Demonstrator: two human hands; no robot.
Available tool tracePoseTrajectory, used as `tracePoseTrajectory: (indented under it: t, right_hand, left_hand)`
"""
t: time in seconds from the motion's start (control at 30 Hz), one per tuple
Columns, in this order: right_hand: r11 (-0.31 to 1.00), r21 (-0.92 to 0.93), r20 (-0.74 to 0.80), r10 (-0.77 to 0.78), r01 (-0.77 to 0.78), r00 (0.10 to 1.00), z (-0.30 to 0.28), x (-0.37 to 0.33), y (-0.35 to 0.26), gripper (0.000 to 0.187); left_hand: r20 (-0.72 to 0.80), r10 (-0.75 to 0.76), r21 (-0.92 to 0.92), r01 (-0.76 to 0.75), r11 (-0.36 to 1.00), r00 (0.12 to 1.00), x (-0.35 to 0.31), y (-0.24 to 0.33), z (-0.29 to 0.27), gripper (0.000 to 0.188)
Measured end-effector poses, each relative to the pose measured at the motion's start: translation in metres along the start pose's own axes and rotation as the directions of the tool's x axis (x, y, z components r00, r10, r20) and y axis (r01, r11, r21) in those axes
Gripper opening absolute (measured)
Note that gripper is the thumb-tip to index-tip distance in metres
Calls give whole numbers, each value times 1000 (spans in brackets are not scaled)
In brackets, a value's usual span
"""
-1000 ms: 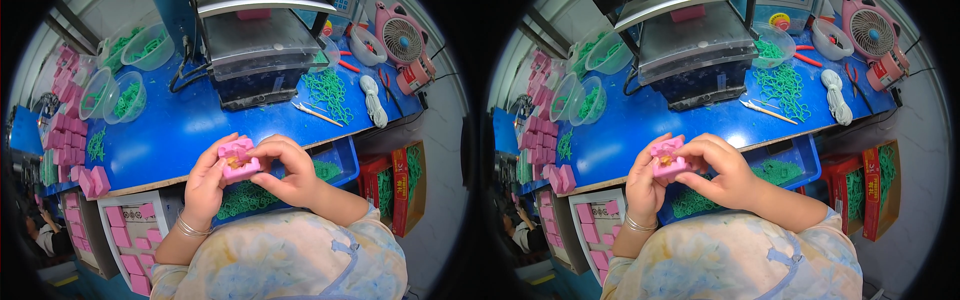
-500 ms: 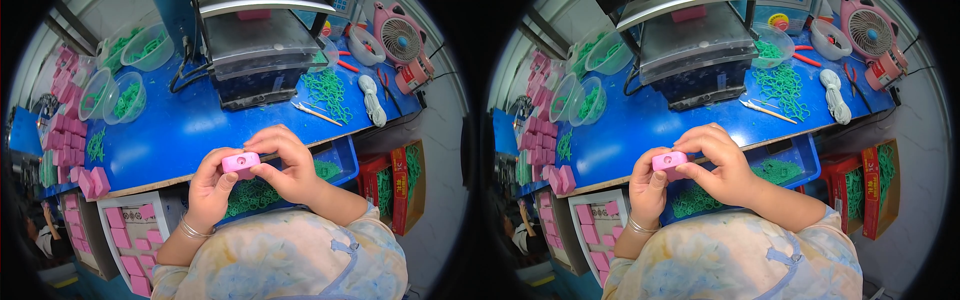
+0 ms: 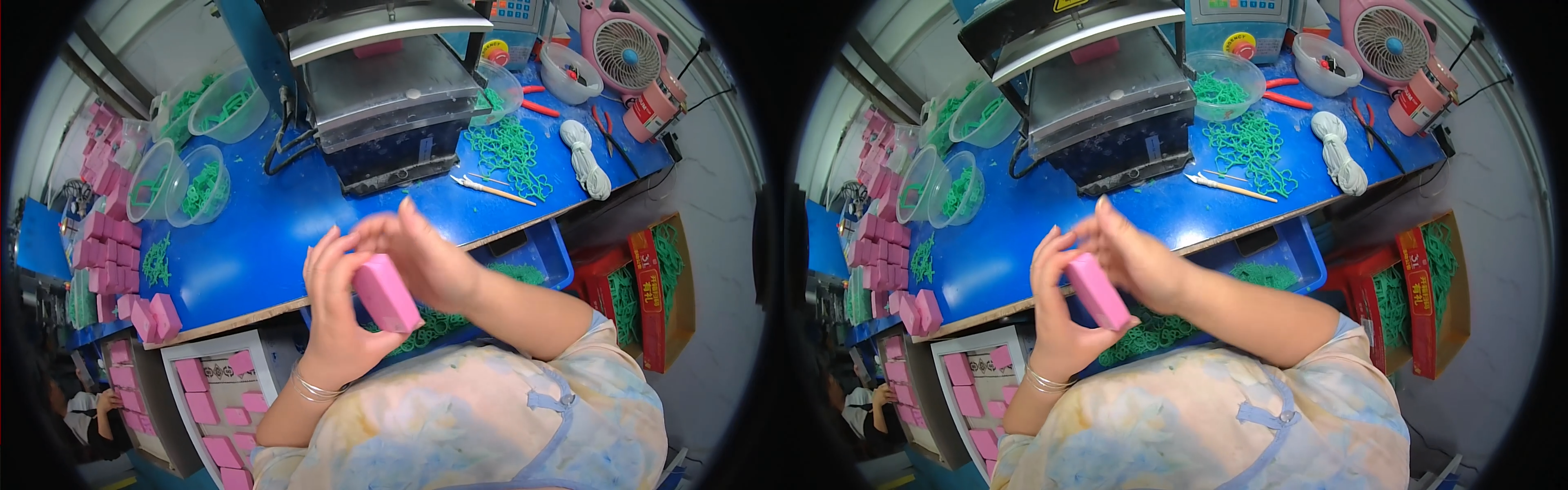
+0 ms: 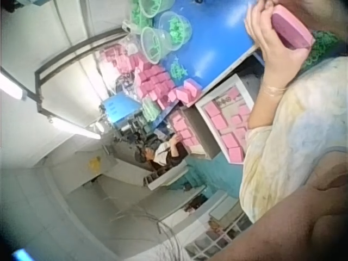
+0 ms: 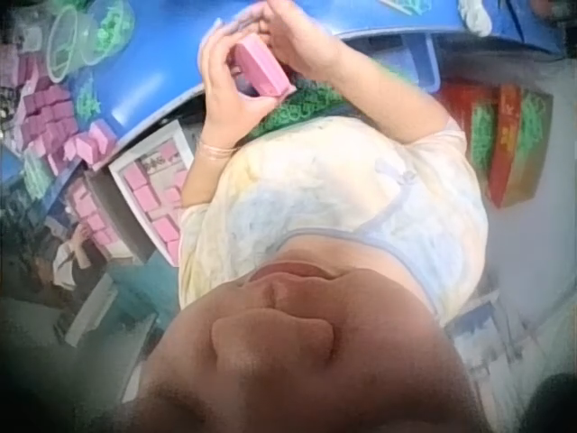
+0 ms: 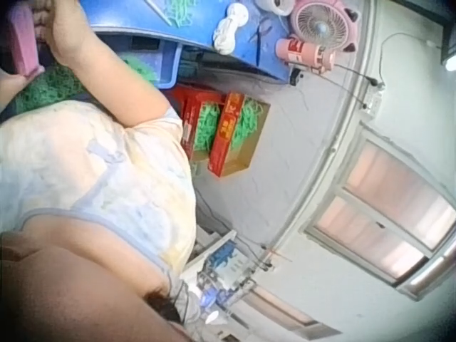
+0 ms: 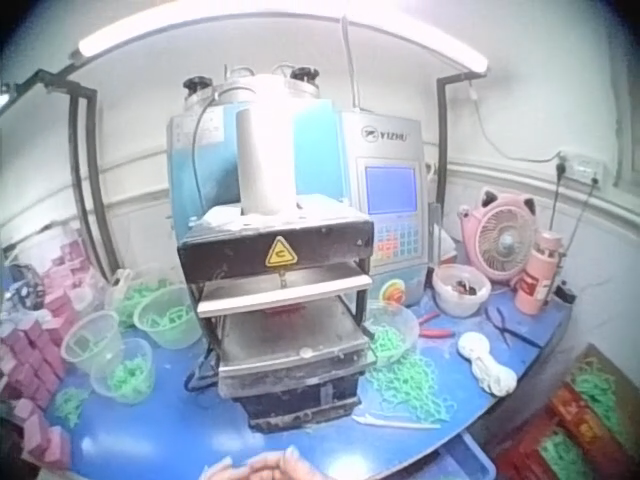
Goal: Assembling small plastic components inside a pink mold and using a heat press machine to seal or mold them together.
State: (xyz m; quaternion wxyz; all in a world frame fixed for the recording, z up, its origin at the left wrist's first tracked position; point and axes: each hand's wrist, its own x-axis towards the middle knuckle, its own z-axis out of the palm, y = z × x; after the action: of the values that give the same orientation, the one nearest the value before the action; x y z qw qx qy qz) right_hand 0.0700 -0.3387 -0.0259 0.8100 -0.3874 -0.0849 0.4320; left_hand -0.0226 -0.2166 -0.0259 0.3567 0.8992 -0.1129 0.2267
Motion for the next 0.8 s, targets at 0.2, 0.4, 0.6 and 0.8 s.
tracePoseTrajectory:
  t: [0.2,0.4,0.6,0.8]
  right_hand:
    - [897,-283,-48,-366,339,929,-15,23,-91,54]
    - [924,-306,294,-136,228,946,-29,-47,-61,53]
    - [948,-79,496,307,-309,812,-59,-82,-51,63]
    - [866,-393,252,425,-310,869,-46,-75,-33,57]
  left_hand:
    - [-196,-328,-554,172,815,924,-7,4,-9,98]
    - [-574,-318,-382,97,919,755,-4,10,-25,103]
    - [-240,71,268,-5,963,968,18,27,-39,94]
    - [11,-150,176,145,974,989,27,7,-17,76]
